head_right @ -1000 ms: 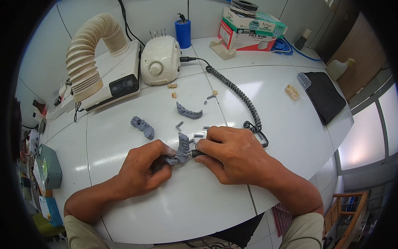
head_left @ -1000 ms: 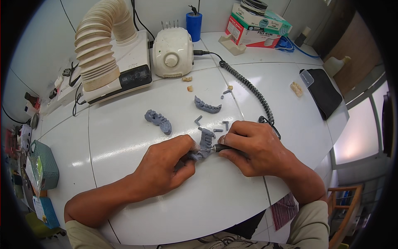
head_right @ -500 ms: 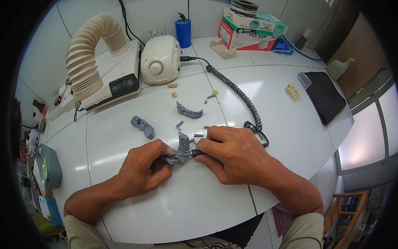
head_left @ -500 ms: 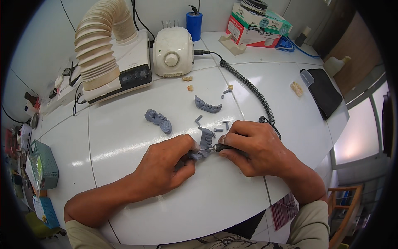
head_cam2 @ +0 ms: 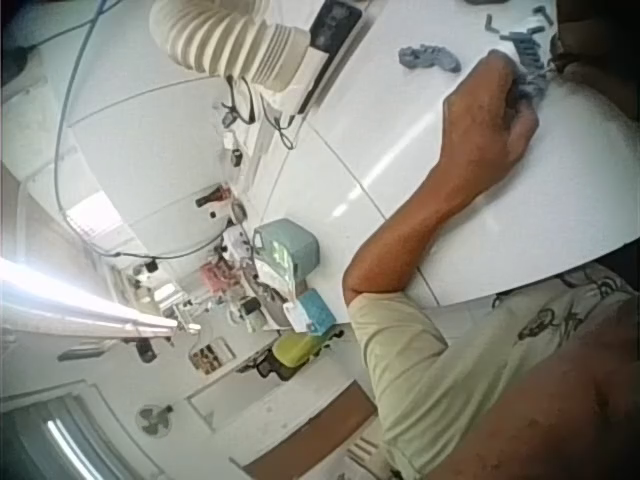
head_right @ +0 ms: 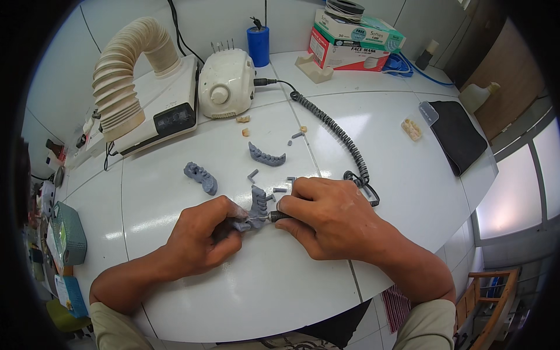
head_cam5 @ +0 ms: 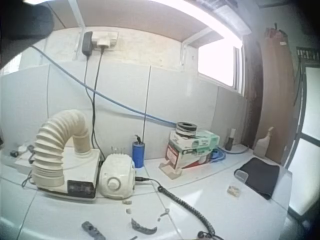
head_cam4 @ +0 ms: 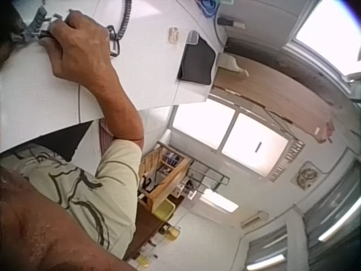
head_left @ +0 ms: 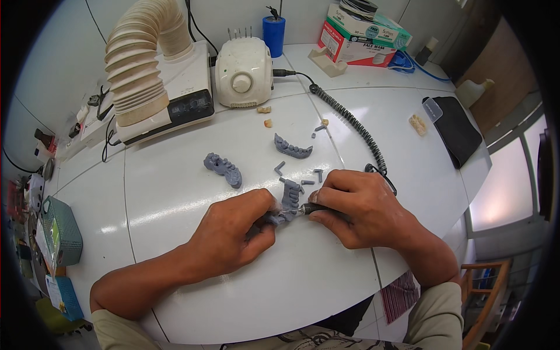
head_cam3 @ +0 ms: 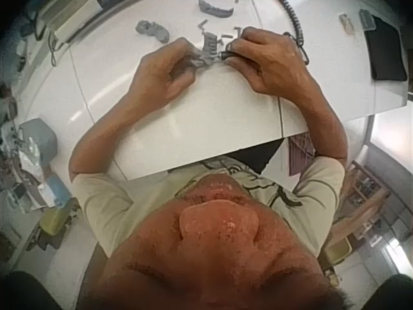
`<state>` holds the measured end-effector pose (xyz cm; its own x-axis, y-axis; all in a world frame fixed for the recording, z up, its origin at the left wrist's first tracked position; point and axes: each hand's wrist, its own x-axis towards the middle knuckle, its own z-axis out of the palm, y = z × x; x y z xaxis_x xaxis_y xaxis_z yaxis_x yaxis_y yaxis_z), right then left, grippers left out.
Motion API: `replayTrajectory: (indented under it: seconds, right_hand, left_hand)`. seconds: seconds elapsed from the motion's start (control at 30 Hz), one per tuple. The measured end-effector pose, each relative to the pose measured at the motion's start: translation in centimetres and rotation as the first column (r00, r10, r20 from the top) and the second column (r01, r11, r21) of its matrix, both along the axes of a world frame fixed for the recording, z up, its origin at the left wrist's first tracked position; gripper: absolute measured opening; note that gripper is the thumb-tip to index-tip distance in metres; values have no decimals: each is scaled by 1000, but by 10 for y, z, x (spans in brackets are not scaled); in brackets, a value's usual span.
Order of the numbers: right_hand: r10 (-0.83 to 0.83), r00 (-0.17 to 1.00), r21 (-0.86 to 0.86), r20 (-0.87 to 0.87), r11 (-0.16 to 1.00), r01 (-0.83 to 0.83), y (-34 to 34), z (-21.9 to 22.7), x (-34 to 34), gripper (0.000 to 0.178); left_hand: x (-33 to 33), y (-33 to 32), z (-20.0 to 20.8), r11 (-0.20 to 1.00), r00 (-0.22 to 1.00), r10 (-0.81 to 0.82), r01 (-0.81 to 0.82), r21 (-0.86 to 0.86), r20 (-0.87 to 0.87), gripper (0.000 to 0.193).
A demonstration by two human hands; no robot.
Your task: Using a rotary handpiece to trim and finish 3D printed or stone dental models on a laboratory bench.
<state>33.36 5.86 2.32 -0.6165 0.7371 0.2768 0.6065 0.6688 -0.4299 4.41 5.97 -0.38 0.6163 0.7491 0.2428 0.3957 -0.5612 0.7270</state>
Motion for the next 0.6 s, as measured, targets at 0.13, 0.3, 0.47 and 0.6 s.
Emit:
replayTrajectory:
  seconds: [0.13, 0.3, 0.47, 0.6]
  right_hand:
    - [-6, 1000, 4, -14, 1000, 6, -1, -2, 0, 20]
    - [4, 1000, 5, -8, 1000, -4, 0, -2, 0, 20]
    - [4, 1000, -5, 7, 1000, -4, -1, 0, 1, 19]
    - [4, 1000, 0, 10, 1000, -4, -1, 0, 1, 20]
  left_hand:
    - [0, -1, 2, 1000, 1000, 3, -3, 0, 5, 32]
    - [1, -2, 9, 996, 999, 4, -7, -91, -34, 29]
    - [1, -2, 8, 996, 999, 4, -8, -86, -44, 29]
    - [1, -2, 8, 996, 999, 5, -9, -85, -46, 29]
